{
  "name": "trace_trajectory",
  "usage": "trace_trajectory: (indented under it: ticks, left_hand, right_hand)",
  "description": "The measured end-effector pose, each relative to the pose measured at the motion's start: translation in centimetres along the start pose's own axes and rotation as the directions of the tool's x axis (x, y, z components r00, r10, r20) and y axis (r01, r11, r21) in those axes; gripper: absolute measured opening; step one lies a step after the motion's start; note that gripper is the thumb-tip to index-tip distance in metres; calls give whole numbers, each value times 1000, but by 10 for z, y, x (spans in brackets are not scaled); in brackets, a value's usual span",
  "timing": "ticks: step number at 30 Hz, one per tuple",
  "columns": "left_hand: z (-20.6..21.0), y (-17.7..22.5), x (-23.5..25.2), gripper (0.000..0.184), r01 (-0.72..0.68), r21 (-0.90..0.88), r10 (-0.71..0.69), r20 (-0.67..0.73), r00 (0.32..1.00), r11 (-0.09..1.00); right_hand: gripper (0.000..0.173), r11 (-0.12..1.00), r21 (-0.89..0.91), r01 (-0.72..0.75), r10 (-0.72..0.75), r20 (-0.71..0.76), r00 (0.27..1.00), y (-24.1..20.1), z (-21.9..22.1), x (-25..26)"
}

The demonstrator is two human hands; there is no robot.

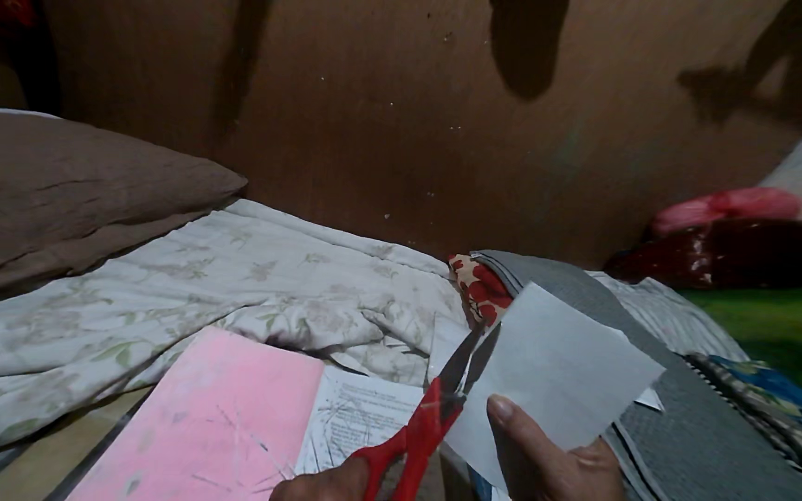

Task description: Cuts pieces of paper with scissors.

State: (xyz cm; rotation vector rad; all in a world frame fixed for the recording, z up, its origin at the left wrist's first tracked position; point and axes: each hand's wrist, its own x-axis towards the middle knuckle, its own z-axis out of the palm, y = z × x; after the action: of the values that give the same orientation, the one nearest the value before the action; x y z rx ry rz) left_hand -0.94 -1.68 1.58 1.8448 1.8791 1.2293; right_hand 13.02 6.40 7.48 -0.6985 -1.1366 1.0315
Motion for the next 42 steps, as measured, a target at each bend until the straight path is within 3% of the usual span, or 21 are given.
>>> trace_trajectory:
  ticks: [42]
  left_hand:
    - [-1,7,-1,30,47,-16,-47,-19,999,999]
  right_hand:
    - [29,999,-15,-43,43,43,998,3,5,-5]
